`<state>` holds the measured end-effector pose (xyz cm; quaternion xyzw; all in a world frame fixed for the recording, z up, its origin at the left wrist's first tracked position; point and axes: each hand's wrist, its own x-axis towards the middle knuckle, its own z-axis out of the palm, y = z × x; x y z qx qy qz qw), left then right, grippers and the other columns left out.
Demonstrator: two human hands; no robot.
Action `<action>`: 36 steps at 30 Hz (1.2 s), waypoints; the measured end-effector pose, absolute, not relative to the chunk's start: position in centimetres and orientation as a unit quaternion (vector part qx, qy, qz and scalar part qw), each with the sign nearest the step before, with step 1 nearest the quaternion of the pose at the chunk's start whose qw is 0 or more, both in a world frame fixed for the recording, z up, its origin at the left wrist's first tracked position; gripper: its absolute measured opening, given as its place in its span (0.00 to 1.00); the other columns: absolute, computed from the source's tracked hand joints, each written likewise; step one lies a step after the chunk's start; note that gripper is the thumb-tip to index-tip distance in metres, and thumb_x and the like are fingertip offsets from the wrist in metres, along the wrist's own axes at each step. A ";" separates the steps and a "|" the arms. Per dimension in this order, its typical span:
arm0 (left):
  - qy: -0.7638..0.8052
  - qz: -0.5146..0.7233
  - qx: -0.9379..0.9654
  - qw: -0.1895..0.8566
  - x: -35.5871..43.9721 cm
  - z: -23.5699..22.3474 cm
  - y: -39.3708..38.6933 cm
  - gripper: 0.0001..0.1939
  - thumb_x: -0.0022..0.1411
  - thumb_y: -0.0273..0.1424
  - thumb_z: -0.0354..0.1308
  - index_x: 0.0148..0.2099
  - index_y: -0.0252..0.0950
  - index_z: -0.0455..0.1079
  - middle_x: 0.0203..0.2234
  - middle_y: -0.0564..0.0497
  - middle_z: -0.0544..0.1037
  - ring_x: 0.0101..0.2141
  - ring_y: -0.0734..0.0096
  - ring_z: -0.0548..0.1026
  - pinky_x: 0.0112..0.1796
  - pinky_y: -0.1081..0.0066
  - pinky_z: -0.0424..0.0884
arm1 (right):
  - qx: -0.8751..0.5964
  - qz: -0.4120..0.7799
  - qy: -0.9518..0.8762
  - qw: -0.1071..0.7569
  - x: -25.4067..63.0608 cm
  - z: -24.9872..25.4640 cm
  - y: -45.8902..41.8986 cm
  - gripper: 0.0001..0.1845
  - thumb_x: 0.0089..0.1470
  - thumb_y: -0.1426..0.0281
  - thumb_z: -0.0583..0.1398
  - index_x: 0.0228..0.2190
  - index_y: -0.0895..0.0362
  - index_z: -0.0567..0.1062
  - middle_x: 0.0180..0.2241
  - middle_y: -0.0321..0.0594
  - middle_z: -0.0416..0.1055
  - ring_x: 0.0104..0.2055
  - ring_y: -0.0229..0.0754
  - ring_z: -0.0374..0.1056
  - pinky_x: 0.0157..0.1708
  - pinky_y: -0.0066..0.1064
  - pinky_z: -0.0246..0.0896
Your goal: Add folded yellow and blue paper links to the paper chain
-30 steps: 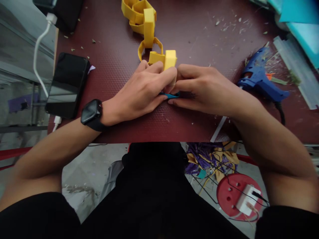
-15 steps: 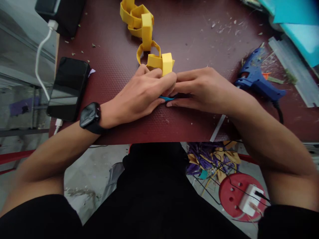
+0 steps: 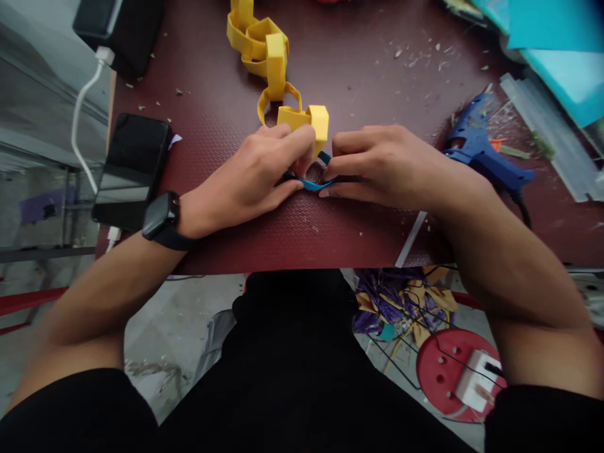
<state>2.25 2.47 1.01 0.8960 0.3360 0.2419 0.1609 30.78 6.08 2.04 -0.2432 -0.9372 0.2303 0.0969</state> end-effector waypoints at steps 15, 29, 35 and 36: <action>0.328 0.240 0.911 0.068 2.9 1.1 2.3 0.07 0.82 0.31 0.55 0.50 0.44 0.75 0.41 0.47 0.81 0.50 0.53 0.82 0.54 0.49 0.77 | -0.153 -0.059 -0.969 0.182 30.0 1.1 5.1 0.17 0.81 0.64 0.56 0.45 0.60 0.82 0.47 0.49 0.73 0.49 0.52 0.74 0.45 0.46 0.72; 0.357 0.230 0.905 -0.002 3.7 2.1 1.3 0.22 0.88 0.40 0.49 0.41 0.42 0.77 0.36 0.46 0.83 0.51 0.48 0.82 0.54 0.38 0.73 | -0.244 0.044 -0.944 0.219 28.3 1.0 4.3 0.30 0.86 0.62 0.47 0.33 0.58 0.75 0.45 0.39 0.78 0.56 0.50 0.77 0.61 0.62 0.70; 0.371 0.233 0.896 0.075 3.9 1.6 1.6 0.22 0.87 0.36 0.50 0.39 0.42 0.78 0.37 0.46 0.83 0.56 0.47 0.82 0.58 0.37 0.74 | -0.257 0.026 -0.944 0.205 28.4 1.0 4.3 0.30 0.85 0.61 0.45 0.34 0.57 0.76 0.44 0.39 0.77 0.56 0.50 0.76 0.61 0.61 0.71; 0.372 0.232 0.896 0.065 3.9 1.4 1.6 0.23 0.88 0.36 0.48 0.39 0.42 0.78 0.36 0.46 0.83 0.55 0.48 0.82 0.58 0.38 0.74 | -0.252 0.012 -0.946 0.203 28.6 0.9 4.3 0.28 0.85 0.60 0.48 0.34 0.57 0.77 0.45 0.40 0.77 0.56 0.52 0.76 0.60 0.62 0.72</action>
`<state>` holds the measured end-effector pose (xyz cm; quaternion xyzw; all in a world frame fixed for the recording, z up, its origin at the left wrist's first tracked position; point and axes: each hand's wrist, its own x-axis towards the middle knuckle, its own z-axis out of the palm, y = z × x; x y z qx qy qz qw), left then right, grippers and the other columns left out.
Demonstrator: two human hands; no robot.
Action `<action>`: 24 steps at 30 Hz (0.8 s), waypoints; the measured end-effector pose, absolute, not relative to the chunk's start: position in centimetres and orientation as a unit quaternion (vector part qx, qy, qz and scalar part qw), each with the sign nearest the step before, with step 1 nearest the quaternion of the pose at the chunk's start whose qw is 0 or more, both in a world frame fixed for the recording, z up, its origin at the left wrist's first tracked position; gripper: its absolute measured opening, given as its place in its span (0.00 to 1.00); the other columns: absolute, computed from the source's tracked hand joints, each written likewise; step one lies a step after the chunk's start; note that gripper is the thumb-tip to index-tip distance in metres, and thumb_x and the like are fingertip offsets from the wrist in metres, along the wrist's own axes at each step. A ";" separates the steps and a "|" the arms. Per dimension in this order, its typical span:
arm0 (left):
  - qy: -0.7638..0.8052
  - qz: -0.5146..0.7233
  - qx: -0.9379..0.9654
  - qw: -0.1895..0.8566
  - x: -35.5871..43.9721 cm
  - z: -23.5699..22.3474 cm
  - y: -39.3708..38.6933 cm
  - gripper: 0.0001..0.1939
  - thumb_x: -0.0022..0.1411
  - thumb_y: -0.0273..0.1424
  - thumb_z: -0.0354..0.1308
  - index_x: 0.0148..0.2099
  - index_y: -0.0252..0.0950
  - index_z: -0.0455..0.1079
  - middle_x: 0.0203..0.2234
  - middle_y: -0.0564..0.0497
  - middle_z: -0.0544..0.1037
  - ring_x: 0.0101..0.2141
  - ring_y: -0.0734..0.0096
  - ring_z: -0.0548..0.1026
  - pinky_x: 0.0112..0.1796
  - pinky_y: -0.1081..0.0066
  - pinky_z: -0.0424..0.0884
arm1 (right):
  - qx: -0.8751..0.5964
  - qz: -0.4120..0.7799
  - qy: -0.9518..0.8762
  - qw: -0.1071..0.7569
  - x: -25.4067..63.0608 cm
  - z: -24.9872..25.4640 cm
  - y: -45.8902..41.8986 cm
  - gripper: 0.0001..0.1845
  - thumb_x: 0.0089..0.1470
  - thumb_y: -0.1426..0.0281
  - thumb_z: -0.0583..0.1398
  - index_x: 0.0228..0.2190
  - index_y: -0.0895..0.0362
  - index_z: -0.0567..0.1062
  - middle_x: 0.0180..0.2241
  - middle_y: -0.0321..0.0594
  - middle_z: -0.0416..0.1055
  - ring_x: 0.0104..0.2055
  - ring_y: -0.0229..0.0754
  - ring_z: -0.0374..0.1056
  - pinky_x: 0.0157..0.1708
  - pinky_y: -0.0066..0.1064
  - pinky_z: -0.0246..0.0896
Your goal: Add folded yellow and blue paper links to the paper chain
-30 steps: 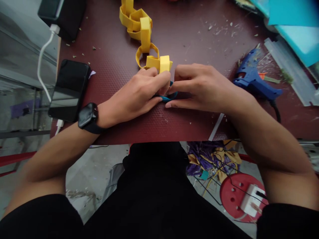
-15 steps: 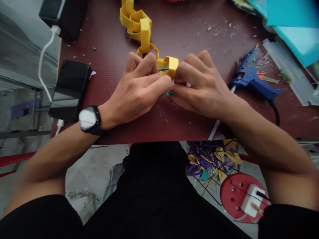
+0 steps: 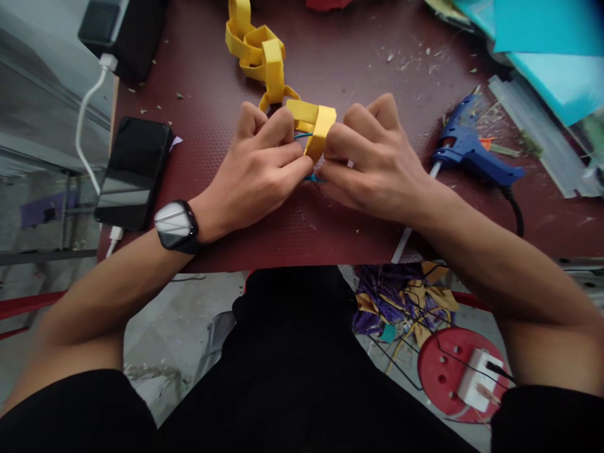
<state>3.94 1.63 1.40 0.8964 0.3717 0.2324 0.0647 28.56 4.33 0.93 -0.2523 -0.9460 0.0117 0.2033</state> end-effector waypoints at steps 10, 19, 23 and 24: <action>0.334 0.257 0.905 -0.057 3.5 -0.2 2.3 0.24 0.89 0.34 0.45 0.37 0.40 0.72 0.30 0.46 0.79 0.51 0.49 0.81 0.51 0.42 0.73 | -0.279 0.117 -0.930 0.209 29.6 0.3 4.8 0.16 0.76 0.52 0.62 0.45 0.51 0.83 0.55 0.51 0.70 0.65 0.67 0.64 0.68 0.69 0.62; 0.365 0.265 0.891 0.053 4.1 0.2 1.9 0.25 0.89 0.38 0.46 0.38 0.42 0.76 0.36 0.44 0.81 0.56 0.45 0.79 0.58 0.35 0.71 | -0.244 0.211 -0.925 0.199 30.0 -0.1 5.5 0.20 0.80 0.51 0.56 0.49 0.50 0.81 0.62 0.51 0.70 0.65 0.62 0.66 0.68 0.63 0.66; 0.387 0.240 0.888 0.059 4.3 1.1 1.4 0.25 0.88 0.39 0.46 0.38 0.43 0.77 0.38 0.44 0.84 0.57 0.44 0.78 0.59 0.33 0.71 | -0.255 0.221 -0.924 0.178 29.9 0.0 5.3 0.19 0.80 0.53 0.56 0.48 0.50 0.82 0.65 0.51 0.70 0.66 0.64 0.66 0.68 0.66 0.66; 0.388 0.237 0.889 0.056 4.3 1.2 1.3 0.25 0.88 0.40 0.46 0.39 0.43 0.77 0.38 0.44 0.84 0.57 0.44 0.78 0.59 0.33 0.71 | -0.259 0.222 -0.923 0.177 29.8 0.1 5.3 0.19 0.80 0.53 0.56 0.48 0.49 0.83 0.65 0.51 0.70 0.66 0.64 0.66 0.68 0.66 0.66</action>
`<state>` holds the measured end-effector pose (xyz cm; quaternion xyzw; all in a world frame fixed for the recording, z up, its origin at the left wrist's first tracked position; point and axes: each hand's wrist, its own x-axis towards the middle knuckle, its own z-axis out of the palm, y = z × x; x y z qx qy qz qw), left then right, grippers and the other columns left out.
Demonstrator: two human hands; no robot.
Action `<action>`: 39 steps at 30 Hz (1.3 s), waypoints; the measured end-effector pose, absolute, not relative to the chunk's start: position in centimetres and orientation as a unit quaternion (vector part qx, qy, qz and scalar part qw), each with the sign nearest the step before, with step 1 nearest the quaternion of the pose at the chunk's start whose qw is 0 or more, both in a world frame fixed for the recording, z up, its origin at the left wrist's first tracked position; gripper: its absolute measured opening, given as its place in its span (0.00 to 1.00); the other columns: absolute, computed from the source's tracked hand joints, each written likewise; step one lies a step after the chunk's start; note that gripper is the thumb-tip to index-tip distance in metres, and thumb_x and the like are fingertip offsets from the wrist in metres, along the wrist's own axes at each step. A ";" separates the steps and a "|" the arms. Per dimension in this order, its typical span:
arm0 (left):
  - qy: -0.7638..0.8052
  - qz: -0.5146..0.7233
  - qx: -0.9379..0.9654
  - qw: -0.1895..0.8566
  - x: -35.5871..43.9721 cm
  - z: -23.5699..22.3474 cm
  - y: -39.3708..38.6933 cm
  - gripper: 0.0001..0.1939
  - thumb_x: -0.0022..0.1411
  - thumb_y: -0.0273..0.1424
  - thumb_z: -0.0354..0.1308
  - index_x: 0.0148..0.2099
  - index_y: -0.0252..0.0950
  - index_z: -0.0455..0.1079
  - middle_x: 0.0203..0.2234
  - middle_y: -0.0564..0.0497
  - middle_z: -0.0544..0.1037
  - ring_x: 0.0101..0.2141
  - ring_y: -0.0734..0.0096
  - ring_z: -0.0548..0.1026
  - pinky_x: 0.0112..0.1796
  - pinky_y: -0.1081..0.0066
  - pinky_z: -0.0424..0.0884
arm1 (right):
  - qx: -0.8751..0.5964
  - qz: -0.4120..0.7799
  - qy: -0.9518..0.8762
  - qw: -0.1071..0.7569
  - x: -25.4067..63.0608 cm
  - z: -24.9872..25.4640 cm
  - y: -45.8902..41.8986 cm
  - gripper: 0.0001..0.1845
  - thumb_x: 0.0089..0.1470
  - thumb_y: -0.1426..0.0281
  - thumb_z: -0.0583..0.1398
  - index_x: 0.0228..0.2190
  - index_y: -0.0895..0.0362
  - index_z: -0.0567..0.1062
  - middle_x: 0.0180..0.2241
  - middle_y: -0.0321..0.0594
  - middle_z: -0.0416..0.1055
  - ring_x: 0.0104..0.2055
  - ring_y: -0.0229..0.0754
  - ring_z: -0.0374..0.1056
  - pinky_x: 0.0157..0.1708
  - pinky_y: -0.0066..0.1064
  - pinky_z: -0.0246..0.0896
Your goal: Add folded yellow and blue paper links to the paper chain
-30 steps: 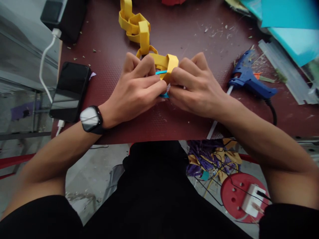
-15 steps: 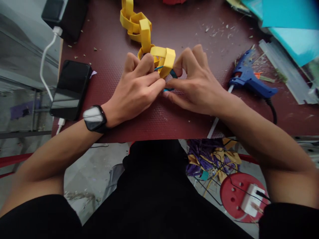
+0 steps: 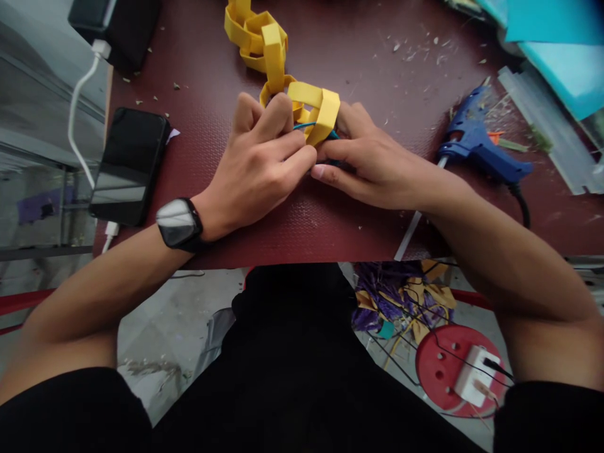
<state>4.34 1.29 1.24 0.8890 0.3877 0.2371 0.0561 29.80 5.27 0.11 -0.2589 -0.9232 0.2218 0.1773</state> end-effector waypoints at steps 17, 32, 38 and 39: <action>0.366 0.239 0.897 -0.072 3.3 -0.5 2.8 0.10 0.83 0.34 0.57 0.46 0.42 0.78 0.39 0.45 0.85 0.53 0.45 0.75 0.52 0.39 0.70 | -0.287 0.156 -0.920 0.215 29.8 0.5 5.8 0.19 0.76 0.48 0.60 0.47 0.45 0.86 0.59 0.50 0.70 0.61 0.61 0.66 0.67 0.60 0.69; 0.371 0.223 0.900 0.046 3.0 0.9 2.4 0.12 0.81 0.30 0.54 0.46 0.46 0.79 0.46 0.42 0.85 0.59 0.40 0.76 0.58 0.36 0.71 | -0.255 0.054 -0.930 0.259 29.8 0.5 5.5 0.11 0.75 0.59 0.64 0.48 0.47 0.86 0.60 0.49 0.69 0.61 0.62 0.65 0.61 0.64 0.70; 0.359 0.238 0.898 0.084 3.1 0.8 2.5 0.09 0.83 0.37 0.57 0.50 0.47 0.80 0.48 0.42 0.85 0.58 0.42 0.77 0.59 0.35 0.73 | -0.246 0.098 -0.931 0.249 29.7 0.5 5.3 0.14 0.77 0.60 0.59 0.44 0.48 0.84 0.61 0.51 0.73 0.61 0.63 0.65 0.61 0.66 0.68; 0.354 0.240 0.899 0.087 3.0 0.7 2.7 0.10 0.83 0.37 0.57 0.51 0.47 0.80 0.48 0.43 0.85 0.58 0.42 0.78 0.59 0.36 0.73 | -0.250 0.092 -0.932 0.245 29.7 0.6 5.3 0.14 0.77 0.60 0.59 0.44 0.47 0.84 0.61 0.50 0.73 0.62 0.63 0.65 0.61 0.66 0.68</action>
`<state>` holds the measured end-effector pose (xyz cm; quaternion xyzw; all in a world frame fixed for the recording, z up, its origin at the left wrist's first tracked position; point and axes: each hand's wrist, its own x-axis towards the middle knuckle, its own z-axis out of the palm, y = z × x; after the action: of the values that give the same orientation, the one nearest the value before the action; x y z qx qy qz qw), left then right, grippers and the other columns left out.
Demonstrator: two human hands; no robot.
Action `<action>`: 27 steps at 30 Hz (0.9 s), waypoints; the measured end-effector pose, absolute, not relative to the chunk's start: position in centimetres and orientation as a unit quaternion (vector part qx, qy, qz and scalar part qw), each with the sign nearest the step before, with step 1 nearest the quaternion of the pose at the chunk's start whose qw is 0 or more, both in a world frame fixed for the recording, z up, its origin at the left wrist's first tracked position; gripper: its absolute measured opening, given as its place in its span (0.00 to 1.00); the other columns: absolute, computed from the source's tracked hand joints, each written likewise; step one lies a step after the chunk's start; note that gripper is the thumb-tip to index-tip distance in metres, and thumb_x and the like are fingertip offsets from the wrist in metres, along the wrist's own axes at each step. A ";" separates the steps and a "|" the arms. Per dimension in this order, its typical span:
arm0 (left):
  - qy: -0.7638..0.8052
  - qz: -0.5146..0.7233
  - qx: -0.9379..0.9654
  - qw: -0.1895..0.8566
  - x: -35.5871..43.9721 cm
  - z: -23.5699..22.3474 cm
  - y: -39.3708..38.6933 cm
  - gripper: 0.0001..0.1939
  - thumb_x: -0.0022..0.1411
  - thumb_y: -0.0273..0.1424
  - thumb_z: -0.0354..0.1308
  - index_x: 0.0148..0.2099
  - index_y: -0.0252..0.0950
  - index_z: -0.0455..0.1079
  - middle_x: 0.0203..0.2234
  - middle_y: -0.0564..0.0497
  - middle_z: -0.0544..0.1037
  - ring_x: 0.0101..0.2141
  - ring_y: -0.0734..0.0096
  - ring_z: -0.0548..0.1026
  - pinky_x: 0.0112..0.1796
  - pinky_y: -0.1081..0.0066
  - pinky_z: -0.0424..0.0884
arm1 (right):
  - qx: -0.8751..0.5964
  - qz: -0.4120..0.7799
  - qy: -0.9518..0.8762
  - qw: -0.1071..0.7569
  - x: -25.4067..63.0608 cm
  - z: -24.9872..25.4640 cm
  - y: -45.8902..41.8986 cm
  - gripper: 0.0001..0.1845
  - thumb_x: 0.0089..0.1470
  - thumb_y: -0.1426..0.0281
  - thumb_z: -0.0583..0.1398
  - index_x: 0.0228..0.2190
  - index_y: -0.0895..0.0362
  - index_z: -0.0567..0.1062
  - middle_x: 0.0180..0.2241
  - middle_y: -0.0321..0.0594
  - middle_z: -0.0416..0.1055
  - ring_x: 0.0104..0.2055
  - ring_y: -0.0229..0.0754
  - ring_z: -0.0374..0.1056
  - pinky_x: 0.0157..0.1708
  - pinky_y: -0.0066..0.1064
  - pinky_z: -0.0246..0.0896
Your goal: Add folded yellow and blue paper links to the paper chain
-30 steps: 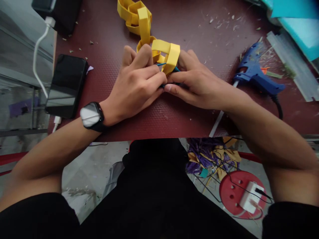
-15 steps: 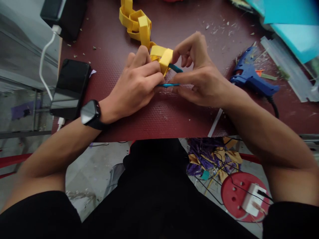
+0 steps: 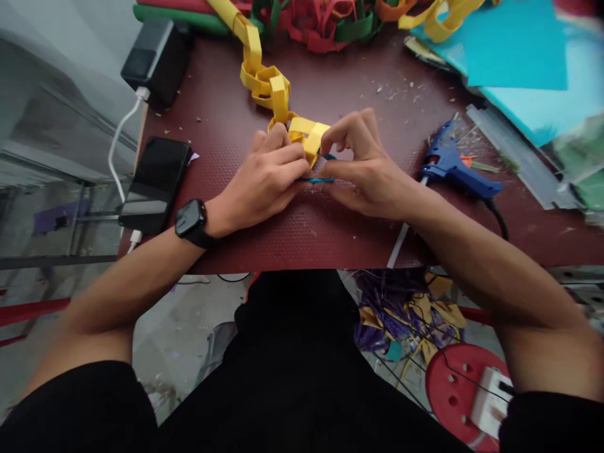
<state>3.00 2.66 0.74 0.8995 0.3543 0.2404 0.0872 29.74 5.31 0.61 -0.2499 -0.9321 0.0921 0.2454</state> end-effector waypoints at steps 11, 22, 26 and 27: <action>0.303 0.189 0.932 0.060 1.7 0.7 3.5 0.12 0.84 0.34 0.55 0.52 0.41 0.80 0.46 0.43 0.87 0.47 0.55 0.84 0.51 0.52 0.74 | -0.147 0.100 -0.945 0.276 30.4 -0.4 7.6 0.11 0.78 0.61 0.64 0.43 0.51 0.84 0.49 0.46 0.76 0.51 0.50 0.68 0.51 0.47 0.71; 0.233 0.162 0.951 0.120 1.3 0.6 4.3 0.11 0.83 0.39 0.61 0.48 0.40 0.80 0.45 0.42 0.86 0.48 0.54 0.82 0.51 0.56 0.77 | -0.231 0.119 -0.885 0.387 31.1 -1.2 9.3 0.18 0.71 0.54 0.70 0.55 0.49 0.83 0.40 0.39 0.78 0.39 0.47 0.70 0.43 0.44 0.71; 0.214 0.173 0.952 0.132 1.4 0.6 4.1 0.12 0.83 0.37 0.61 0.45 0.39 0.79 0.44 0.42 0.86 0.48 0.54 0.80 0.51 0.57 0.76 | -0.246 0.116 -0.891 0.364 30.6 -2.0 9.3 0.28 0.70 0.60 0.67 0.68 0.49 0.77 0.48 0.43 0.80 0.44 0.49 0.73 0.48 0.47 0.75; 0.209 0.178 0.952 0.137 1.4 0.6 4.1 0.12 0.84 0.38 0.60 0.44 0.39 0.78 0.43 0.43 0.86 0.47 0.54 0.79 0.51 0.58 0.76 | -0.244 0.117 -0.895 0.355 30.5 -2.0 9.1 0.29 0.71 0.60 0.67 0.69 0.49 0.76 0.48 0.43 0.80 0.46 0.50 0.75 0.50 0.48 0.75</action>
<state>1.39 4.13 0.55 0.9517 0.2089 0.1784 0.1370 30.51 9.15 -2.01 -0.2443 -0.8947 0.1167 0.3554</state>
